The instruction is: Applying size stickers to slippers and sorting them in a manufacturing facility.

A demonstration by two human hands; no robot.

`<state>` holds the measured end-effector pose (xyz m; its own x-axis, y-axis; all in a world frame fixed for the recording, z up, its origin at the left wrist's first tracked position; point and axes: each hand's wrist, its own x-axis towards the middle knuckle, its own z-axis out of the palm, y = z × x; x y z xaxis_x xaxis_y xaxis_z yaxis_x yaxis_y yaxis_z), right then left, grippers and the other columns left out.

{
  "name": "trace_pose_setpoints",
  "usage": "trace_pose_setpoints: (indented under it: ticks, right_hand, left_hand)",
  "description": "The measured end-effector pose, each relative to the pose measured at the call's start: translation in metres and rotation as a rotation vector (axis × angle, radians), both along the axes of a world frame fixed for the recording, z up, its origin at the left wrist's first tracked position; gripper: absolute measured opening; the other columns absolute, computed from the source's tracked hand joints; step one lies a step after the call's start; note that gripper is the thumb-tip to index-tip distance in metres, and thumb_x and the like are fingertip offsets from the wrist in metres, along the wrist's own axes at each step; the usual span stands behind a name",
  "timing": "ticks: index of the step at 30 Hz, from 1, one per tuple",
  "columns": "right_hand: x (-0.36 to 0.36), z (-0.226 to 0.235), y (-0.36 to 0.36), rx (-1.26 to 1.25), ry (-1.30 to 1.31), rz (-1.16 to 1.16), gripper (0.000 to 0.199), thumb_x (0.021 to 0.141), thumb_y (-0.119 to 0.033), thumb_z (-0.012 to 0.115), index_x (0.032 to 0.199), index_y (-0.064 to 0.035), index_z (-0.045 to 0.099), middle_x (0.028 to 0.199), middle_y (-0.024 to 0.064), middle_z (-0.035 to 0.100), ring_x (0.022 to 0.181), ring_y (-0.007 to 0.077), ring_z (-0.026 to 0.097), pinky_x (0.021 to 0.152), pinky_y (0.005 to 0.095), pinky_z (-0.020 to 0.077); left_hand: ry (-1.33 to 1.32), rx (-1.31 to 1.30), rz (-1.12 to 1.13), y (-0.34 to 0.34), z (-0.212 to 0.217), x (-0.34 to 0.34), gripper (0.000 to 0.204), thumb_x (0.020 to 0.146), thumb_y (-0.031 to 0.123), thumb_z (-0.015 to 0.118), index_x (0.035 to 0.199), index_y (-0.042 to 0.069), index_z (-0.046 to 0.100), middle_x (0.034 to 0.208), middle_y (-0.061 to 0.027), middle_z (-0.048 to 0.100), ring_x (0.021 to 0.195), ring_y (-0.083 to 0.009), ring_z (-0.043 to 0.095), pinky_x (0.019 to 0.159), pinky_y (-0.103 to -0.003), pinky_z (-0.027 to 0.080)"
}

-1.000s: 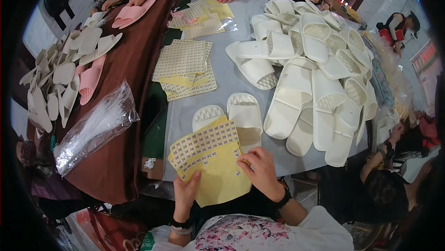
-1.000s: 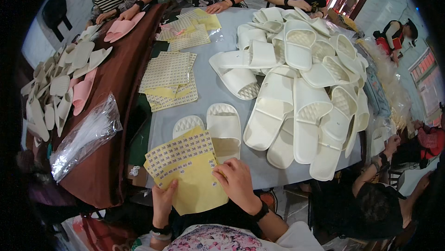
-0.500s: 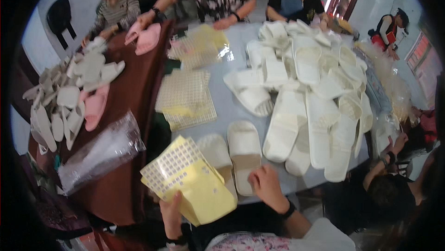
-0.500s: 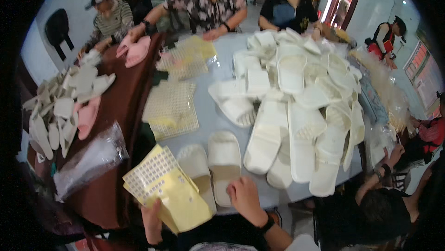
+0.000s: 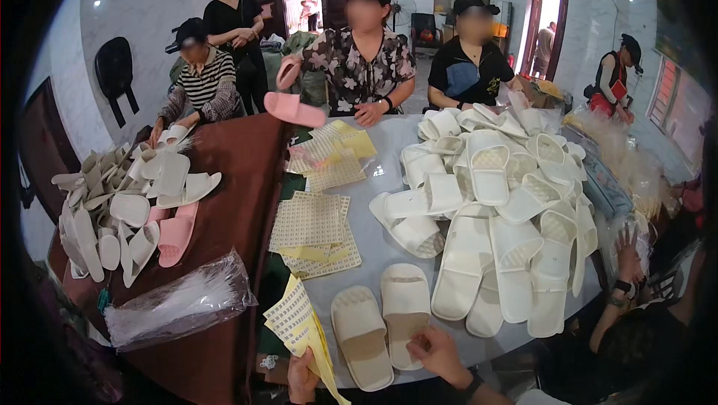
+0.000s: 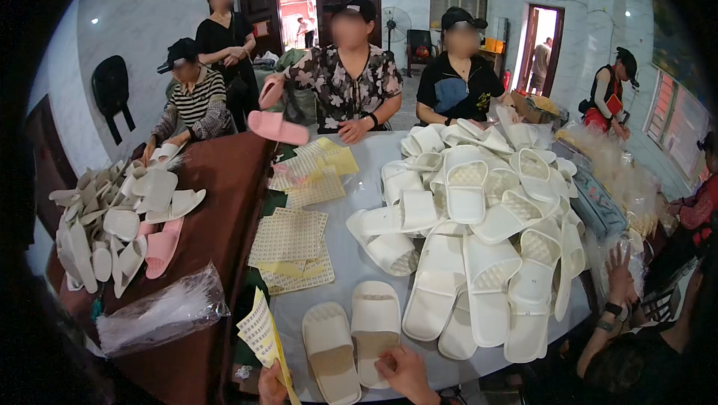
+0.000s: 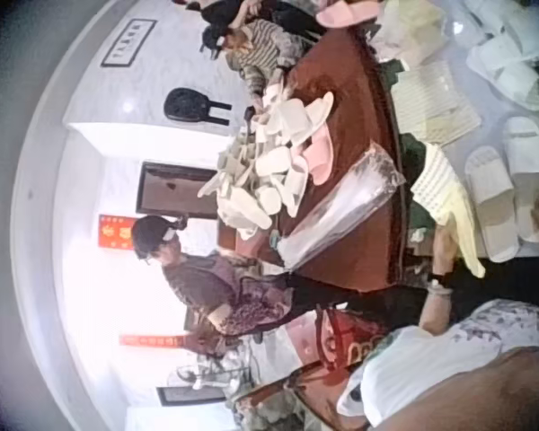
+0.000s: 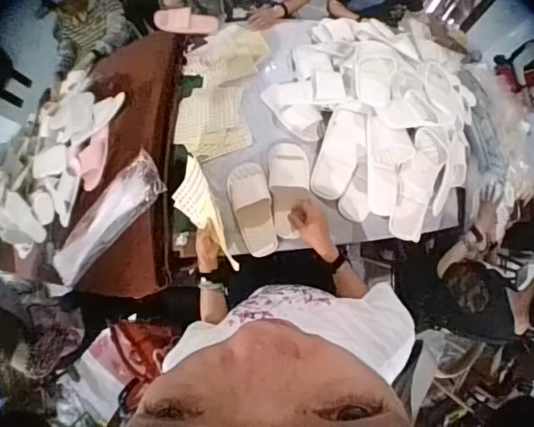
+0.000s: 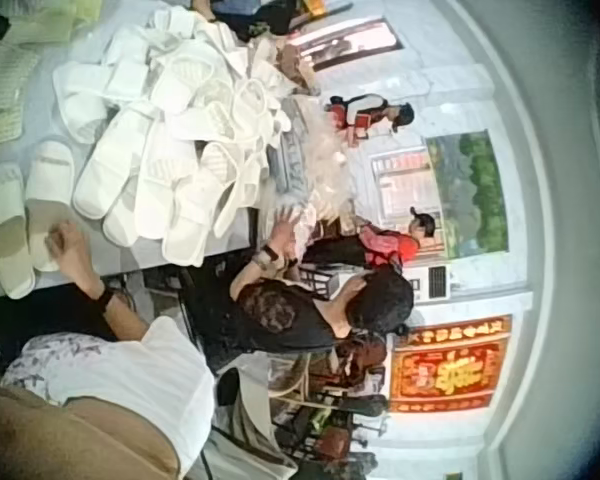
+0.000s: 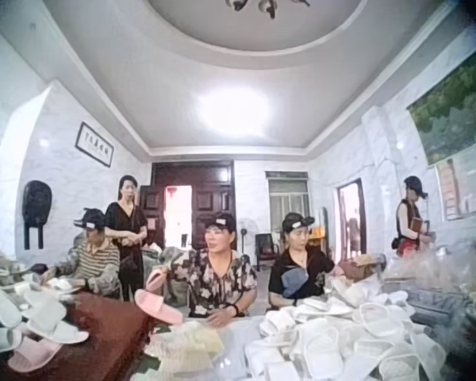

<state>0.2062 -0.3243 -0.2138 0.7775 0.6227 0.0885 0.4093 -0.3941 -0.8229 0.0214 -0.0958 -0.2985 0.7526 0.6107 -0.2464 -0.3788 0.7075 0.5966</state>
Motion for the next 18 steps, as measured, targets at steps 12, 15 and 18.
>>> trace_pose_setpoints:
  ticks: [12,15,18]
  right_hand:
    - [0.003,-0.007,0.006,0.013,-0.002,-0.131,0.012,0.080,-0.016,0.059,0.087,-0.0071,0.062,0.074,0.0099,0.060,0.065,0.0284,0.059,0.060,0.0371,0.0445]
    - [0.002,0.015,0.006,-0.049,-0.162,-0.019,0.017,0.081,-0.021,0.060,0.091,-0.0073,0.062,0.090,0.0127,0.060,0.078,0.0308,0.058,0.068,0.0392,0.0451]
    - [-0.003,0.019,0.015,-0.055,-0.308,0.194,0.025,0.081,-0.027,0.062,0.099,-0.0100,0.063,0.112,0.0212,0.050,0.100,0.0375,0.050,0.084,0.0432,0.0402]
  left_hand:
    - [-0.046,-0.017,-0.025,0.000,-0.007,-0.004,0.039,0.086,0.006,0.054,0.125,0.004,0.045,0.115,-0.0089,0.056,0.100,-0.0235,0.057,0.087,-0.037,0.047]
    - [-0.028,-0.031,-0.013,0.002,-0.021,-0.008,0.038,0.087,0.005,0.053,0.124,0.004,0.045,0.114,-0.0092,0.056,0.100,-0.0231,0.057,0.086,-0.036,0.047]
    - [-0.011,-0.042,-0.013,0.004,-0.035,-0.011,0.038,0.088,0.005,0.051,0.125,0.004,0.045,0.114,-0.0096,0.056,0.100,-0.0228,0.057,0.086,-0.036,0.047]
